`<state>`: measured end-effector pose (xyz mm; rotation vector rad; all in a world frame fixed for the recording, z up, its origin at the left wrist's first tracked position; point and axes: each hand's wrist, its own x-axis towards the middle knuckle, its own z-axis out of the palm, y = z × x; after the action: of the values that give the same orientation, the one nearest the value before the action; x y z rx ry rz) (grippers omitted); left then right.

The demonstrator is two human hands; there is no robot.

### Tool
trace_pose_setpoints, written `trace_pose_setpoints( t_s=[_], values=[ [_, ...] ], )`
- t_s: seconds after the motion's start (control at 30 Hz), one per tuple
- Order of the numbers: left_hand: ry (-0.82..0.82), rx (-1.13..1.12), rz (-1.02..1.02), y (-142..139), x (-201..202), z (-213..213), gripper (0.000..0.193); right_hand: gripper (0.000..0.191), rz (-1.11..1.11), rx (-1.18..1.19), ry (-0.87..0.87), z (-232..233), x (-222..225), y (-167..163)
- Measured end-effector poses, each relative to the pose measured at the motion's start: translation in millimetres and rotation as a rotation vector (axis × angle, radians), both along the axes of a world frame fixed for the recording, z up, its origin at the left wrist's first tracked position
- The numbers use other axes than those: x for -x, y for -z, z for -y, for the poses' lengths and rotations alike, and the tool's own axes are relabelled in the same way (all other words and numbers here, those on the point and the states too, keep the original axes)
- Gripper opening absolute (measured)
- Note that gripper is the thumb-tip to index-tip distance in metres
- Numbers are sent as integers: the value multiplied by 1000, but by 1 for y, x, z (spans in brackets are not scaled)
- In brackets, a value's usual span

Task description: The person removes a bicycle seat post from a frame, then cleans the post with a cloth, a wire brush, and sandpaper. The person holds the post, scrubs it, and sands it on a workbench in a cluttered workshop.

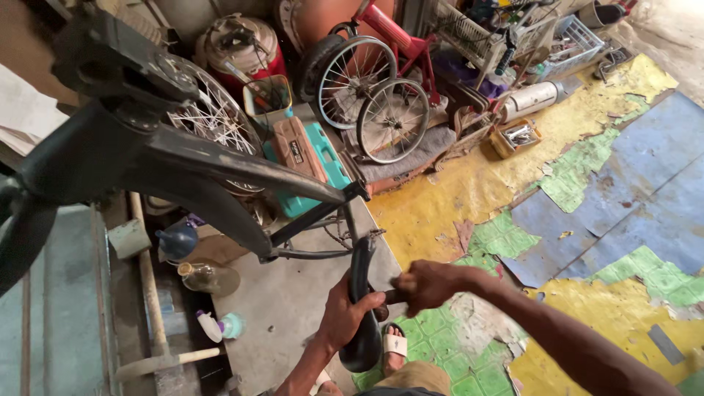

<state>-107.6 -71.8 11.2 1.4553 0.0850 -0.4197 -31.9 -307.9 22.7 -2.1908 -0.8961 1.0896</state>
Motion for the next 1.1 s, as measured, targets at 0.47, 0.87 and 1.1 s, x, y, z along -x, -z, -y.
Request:
trace_pose_setpoints(
  t_s=[0.47,0.87,1.1],
  values=[
    [-216,439,-277,17,-19,3,21,49,820,-336,463,-54,75,-21],
    [-59,893,-377,-6,-39,4,46,44,648,-1004,673,-51,112,13],
    [238,1462,-560,-8,-36,14,49,35,91,-957,1086,-61,82,-16]
  ],
)
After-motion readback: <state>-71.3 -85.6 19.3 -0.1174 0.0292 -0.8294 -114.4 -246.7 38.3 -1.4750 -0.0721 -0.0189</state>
